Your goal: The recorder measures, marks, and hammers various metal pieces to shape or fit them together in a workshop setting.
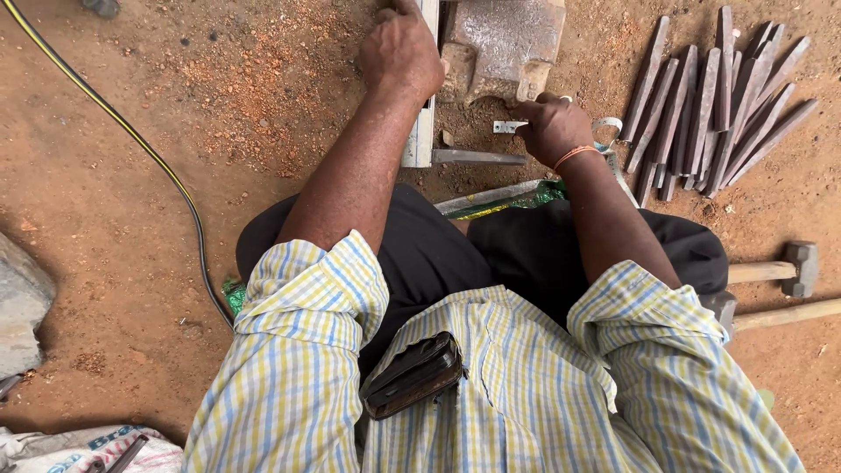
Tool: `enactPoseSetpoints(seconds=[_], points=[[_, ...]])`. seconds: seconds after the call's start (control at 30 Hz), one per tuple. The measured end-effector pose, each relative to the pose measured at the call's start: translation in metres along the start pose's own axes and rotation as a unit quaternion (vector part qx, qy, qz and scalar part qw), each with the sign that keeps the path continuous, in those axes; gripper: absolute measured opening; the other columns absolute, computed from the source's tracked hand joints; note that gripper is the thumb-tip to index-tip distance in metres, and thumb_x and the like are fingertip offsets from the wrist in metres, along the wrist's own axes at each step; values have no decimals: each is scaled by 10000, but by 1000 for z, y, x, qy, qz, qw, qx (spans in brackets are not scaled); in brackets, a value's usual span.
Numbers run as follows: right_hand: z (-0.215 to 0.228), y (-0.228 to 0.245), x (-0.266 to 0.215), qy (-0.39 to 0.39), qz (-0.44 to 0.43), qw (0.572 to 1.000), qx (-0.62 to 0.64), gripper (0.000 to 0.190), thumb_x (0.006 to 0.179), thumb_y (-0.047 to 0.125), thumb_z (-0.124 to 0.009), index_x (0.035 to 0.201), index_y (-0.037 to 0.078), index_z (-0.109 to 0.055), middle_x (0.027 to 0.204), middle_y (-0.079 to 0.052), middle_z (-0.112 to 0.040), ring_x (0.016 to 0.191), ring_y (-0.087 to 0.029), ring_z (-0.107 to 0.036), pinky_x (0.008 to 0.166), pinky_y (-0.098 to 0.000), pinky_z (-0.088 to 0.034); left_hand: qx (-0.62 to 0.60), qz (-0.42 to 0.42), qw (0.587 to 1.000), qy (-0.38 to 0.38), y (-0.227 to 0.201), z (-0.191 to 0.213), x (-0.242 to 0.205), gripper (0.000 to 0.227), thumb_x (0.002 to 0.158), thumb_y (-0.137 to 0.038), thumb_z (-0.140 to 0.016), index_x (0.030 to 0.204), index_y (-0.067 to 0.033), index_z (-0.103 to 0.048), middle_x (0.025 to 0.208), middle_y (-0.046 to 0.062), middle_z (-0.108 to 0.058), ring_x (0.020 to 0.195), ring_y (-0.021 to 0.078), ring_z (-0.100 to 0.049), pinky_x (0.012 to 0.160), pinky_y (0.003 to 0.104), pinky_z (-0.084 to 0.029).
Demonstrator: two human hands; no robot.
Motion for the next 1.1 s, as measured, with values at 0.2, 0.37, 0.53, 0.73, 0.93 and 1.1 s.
enactPoseSetpoints(seconds=[0.2, 0.37, 0.53, 0.73, 0.93, 1.1], points=[[-45, -15, 17, 45, -32, 996, -69, 239, 982, 325, -703, 1188, 206, -727, 1125, -121, -688, 956, -295, -715, 781, -431, -608, -63, -196, 977, -54, -54, 12, -25, 388, 897, -90, -752, 1266, -50, -638, 1220, 168, -680, 990, 214, -686, 851, 388, -603], [-17, -8, 7, -25, 15, 1000, -6, 99, 928, 239, -725, 990, 164, -741, 1042, -89, -720, 930, -273, -712, 813, -400, -602, -57, -287, 954, 69, -83, -25, -44, 283, 878, -224, -830, 1129, -134, -735, 1186, 125, -706, 1082, 239, -661, 1000, 457, -523], [30, 7, -10, -58, 74, 978, 187, 95, 865, 136, -768, 925, 109, -700, 941, -68, -753, 866, -205, -736, 821, -354, -610, -72, -346, 930, 103, -100, -32, -65, 260, 840, -202, -839, 1088, -162, -769, 1095, 69, -748, 993, 200, -701, 947, 426, -549], [42, 27, -23, -7, 75, 945, 317, 122, 914, 77, -779, 994, 81, -687, 919, -42, -764, 879, -155, -751, 827, -316, -621, -36, -367, 922, 120, -99, -38, -68, 139, 860, -57, -769, 929, -167, -819, 904, 35, -776, 773, 137, -723, 713, 349, -619], [36, 41, -44, 126, 31, 948, 290, 538, 903, 97, -750, 1405, 164, -567, 1047, -61, -758, 905, -187, -734, 846, -348, -601, 49, -277, 937, 208, -76, -46, -75, 150, 942, -47, -674, 864, -102, -791, 813, 77, -700, 686, 155, -674, 609, 377, -605], [20, 24, -50, 148, 20, 966, 209, 583, 929, 108, -718, 1475, 200, -538, 1076, -94, -767, 991, -220, -742, 932, -373, -601, 137, -268, 931, 207, -68, -66, -63, 199, 869, 69, -657, 966, -82, -744, 842, 103, -684, 692, 166, -667, 611, 348, -610]])
Point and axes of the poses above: each hand's wrist, its own x-axis towards the middle knuckle, its own z-axis out of the back of the hand, y = z × x, the point moved 9 cm from there along x, towards the middle knuckle
